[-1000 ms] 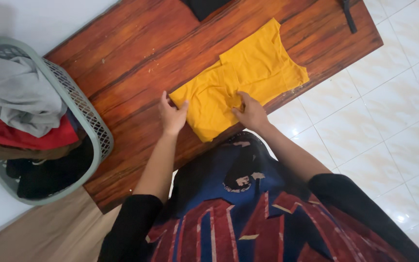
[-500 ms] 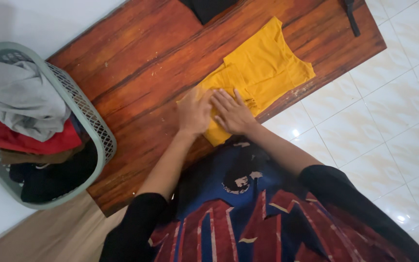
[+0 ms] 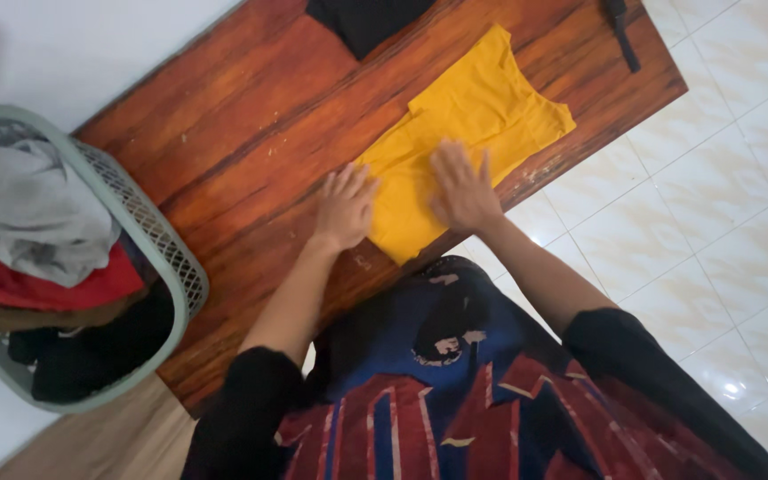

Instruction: The person folds several t-shirts one by one on a wooden table. They take each shirt from a laundry basket, lay it flat, fold the sides and bottom, and place the folded shirt on a growing stack. The shirts include black, yellow, red, brown, and blue colors.

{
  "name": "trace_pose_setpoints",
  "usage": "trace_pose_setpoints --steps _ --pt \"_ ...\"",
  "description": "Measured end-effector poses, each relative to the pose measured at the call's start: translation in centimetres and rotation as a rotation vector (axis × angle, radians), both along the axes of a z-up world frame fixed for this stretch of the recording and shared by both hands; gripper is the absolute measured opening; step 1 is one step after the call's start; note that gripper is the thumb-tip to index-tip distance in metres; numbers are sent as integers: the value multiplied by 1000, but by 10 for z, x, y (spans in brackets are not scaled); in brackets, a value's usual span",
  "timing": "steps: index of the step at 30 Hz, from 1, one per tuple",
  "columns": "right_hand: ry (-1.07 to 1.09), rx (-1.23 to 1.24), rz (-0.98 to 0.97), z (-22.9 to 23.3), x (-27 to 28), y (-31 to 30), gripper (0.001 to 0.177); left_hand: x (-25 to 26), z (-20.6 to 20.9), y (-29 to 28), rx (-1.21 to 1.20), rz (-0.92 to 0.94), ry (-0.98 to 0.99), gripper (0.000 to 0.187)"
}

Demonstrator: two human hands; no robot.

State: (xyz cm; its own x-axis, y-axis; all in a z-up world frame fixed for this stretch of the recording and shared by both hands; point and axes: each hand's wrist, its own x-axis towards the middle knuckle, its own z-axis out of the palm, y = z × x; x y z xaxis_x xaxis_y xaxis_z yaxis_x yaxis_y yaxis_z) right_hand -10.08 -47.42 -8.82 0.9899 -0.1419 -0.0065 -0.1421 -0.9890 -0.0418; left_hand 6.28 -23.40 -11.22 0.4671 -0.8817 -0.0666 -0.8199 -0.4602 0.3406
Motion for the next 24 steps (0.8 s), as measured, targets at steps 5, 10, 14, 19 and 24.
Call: trace_pose_setpoints --steps 5,10,14,19,24 --pt "262 284 216 17 -37 13 94 33 1 34 -21 -161 43 59" --pt "144 211 243 11 -45 22 91 43 28 24 182 -353 105 36" --pt "60 353 381 -4 -66 18 88 22 57 0 368 -513 121 21" --pt "-152 230 444 -15 -97 18 66 2 91 -27 251 -593 412 25" --pt "-135 480 301 -15 -116 14 50 2 120 -57 466 -582 702 29"
